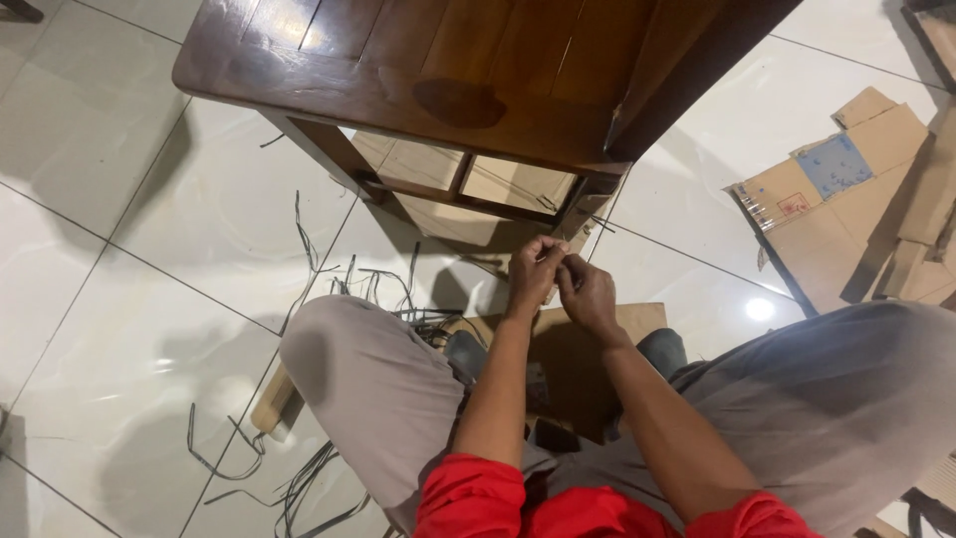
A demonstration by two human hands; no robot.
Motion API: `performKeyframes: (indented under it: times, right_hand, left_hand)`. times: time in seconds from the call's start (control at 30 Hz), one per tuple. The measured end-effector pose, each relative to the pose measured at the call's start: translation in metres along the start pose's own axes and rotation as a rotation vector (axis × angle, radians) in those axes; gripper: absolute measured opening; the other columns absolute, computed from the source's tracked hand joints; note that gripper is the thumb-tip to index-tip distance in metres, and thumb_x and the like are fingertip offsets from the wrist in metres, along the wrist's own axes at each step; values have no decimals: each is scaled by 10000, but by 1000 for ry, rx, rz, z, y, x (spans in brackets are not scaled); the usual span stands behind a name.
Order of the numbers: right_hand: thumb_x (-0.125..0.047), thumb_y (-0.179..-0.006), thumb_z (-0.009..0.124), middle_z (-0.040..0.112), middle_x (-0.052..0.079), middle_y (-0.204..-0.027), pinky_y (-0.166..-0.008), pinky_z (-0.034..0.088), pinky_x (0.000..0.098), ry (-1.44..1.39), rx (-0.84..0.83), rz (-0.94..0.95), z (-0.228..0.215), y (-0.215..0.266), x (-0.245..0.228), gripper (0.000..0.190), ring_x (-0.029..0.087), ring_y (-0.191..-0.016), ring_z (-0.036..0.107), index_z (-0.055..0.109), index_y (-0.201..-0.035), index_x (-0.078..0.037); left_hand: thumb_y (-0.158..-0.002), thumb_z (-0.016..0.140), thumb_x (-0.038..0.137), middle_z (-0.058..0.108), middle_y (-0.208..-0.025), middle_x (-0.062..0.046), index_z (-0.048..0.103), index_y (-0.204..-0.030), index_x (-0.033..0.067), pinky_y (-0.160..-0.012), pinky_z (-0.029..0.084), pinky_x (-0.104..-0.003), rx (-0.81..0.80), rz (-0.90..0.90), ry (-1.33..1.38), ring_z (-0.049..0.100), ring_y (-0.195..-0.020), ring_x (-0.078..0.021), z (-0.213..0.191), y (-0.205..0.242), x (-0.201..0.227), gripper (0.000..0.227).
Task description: Wipe a wooden chair and wrap its legs with cardboard and plastic ties
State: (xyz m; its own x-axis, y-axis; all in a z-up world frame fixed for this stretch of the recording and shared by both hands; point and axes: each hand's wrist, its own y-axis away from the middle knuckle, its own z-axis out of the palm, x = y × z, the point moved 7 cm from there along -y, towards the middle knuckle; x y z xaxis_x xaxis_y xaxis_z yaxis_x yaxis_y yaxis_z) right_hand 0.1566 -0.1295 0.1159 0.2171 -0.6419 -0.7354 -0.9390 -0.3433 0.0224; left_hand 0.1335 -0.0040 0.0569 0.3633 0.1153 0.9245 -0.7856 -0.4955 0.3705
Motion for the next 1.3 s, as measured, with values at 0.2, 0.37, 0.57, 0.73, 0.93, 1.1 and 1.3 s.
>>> performKeyframes:
  times: [0.2, 0.37, 0.57, 0.73, 0.93, 1.1, 1.3]
  right_hand:
    - [-173, -914, 686, 689, 112, -845, -741, 513, 343, -323, 332, 90, -14, -8, 32, 146, 208, -774, 602, 768, -1031, -140]
    - [-222, -951, 777, 684, 108, -838, -753, 522, 349, -350, 330, 34, -27, -14, 2, 141, 206, -778, 611, 778, -1005, -93]
    - [-240, -908, 823, 719, 107, -854, -764, 523, 369, -331, 250, 153, -18, -22, 0, 189, 212, -787, 640, 779, -1026, -98]
    - [-320, -956, 762, 714, 91, -816, -683, 525, 389, -343, 165, 252, -8, -33, 14, 204, 214, -694, 644, 747, -997, -121]
    - [-343, -1043, 666, 701, 102, -822, -690, 537, 394, -325, 165, 158, -15, -26, 5, 236, 255, -722, 651, 695, -997, -114]
    - [-202, -1070, 616, 672, 161, -835, -728, 529, 456, -270, 165, 3, -29, -16, -12, 154, 345, -795, 678, 646, -1016, -61]
    - [-160, -1056, 624, 701, 138, -812, -682, 534, 422, -263, 151, -66, -27, -12, -14, 87, 310, -739, 683, 632, -1019, -81]
  left_hand:
    - [-854, 752, 394, 785, -958, -28, 781, -961, 201, -847, 581, -420, 29, 12, -67, 747, -970, -240, -1, 3, 0, 222]
    - [-852, 769, 236, 776, -947, -119, 796, -978, 113, -866, 569, -396, -1, 103, 50, 717, -976, -235, -1, 16, 22, 178]
    - [-828, 765, 201, 770, -995, -164, 790, -1037, 58, -920, 552, -442, 25, 109, -19, 721, -1032, -288, -4, 15, 14, 254]
    - [-846, 768, 145, 772, -1050, -153, 797, -1080, 84, -932, 545, -406, 21, 144, 3, 721, -1054, -270, -5, 10, -2, 244]
    - [-881, 685, 28, 753, -1115, -165, 754, -1121, 16, -979, 518, -399, 14, 147, 145, 671, -1065, -209, -3, 8, 1, 250]
    - [-855, 706, 82, 781, -927, -109, 779, -1091, 89, -831, 580, -297, 55, 168, 202, 734, -859, -158, 4, -2, 5, 246]
    - [-848, 733, 180, 783, -812, -14, 792, -962, 175, -729, 577, -267, 92, 181, -21, 755, -757, -124, -1, 1, 2, 128]
